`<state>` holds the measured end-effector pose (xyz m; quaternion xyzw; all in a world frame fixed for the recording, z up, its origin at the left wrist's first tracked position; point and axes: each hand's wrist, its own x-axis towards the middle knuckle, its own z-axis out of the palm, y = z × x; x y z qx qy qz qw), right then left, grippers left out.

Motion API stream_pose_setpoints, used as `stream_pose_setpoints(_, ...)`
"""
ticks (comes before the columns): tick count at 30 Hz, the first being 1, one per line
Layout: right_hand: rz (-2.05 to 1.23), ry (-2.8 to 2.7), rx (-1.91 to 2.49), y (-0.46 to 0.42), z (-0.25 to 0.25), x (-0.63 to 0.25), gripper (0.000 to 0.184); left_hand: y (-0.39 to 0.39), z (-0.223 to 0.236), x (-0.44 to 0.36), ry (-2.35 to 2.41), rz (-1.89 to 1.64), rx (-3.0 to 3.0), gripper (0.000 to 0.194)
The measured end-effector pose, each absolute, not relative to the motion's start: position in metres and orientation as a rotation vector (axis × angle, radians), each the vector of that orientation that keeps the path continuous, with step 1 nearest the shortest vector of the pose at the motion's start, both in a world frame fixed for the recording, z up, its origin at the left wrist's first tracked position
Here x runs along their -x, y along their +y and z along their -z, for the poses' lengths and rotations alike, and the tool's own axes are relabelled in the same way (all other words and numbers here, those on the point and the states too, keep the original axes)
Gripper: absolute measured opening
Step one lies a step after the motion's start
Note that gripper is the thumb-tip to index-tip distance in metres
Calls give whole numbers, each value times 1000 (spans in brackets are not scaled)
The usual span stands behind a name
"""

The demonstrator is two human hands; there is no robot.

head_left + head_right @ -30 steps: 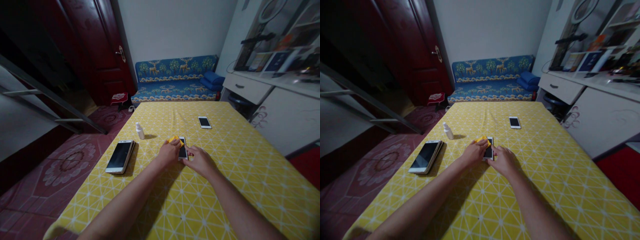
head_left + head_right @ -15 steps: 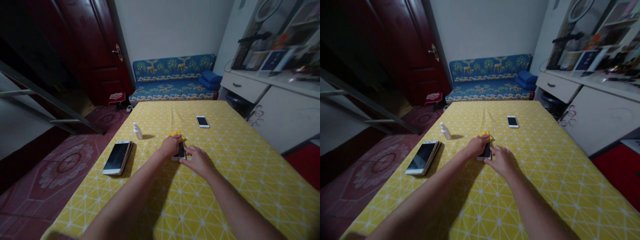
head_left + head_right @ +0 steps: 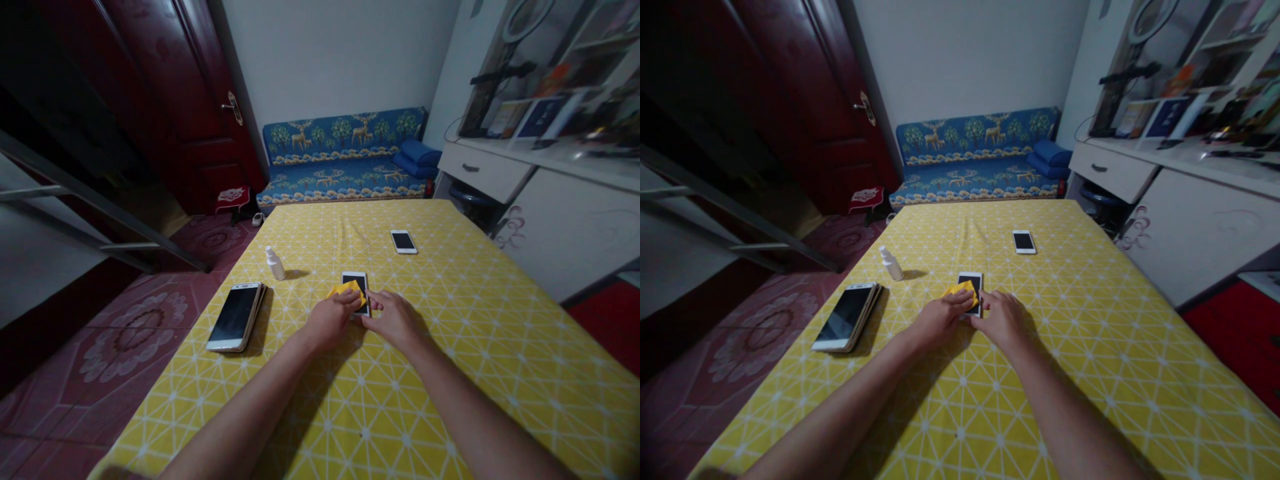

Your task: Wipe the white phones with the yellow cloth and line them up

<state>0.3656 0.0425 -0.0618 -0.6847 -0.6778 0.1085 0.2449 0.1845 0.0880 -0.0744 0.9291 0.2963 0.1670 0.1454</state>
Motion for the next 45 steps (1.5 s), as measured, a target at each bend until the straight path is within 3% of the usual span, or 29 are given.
stream_pose_setpoints(5, -275, -1872, 1866, 44, 69, -368, 37, 71, 74, -178, 813, -490, -2595, 66)
stream_pose_setpoints(15, -183, -1948, 1772, 46, 84, -375, 55, 72, 100, -177, 703, -822, -2416, 56)
stream_pose_setpoints(24, -217, -1951, 1696, 48, 90, -380, 54, 70, 104, -174, 672, -851, -2371, 63)
stream_pose_setpoints(38, -232, -1931, 1677, 48, 92, -381, 56, 74, 105, -175, 660, -904, -2333, 49)
stream_pose_setpoints(45, -213, -1831, 1546, 48, 87, -379, 59, 63, 90, -175, 789, -1130, -2046, 34)
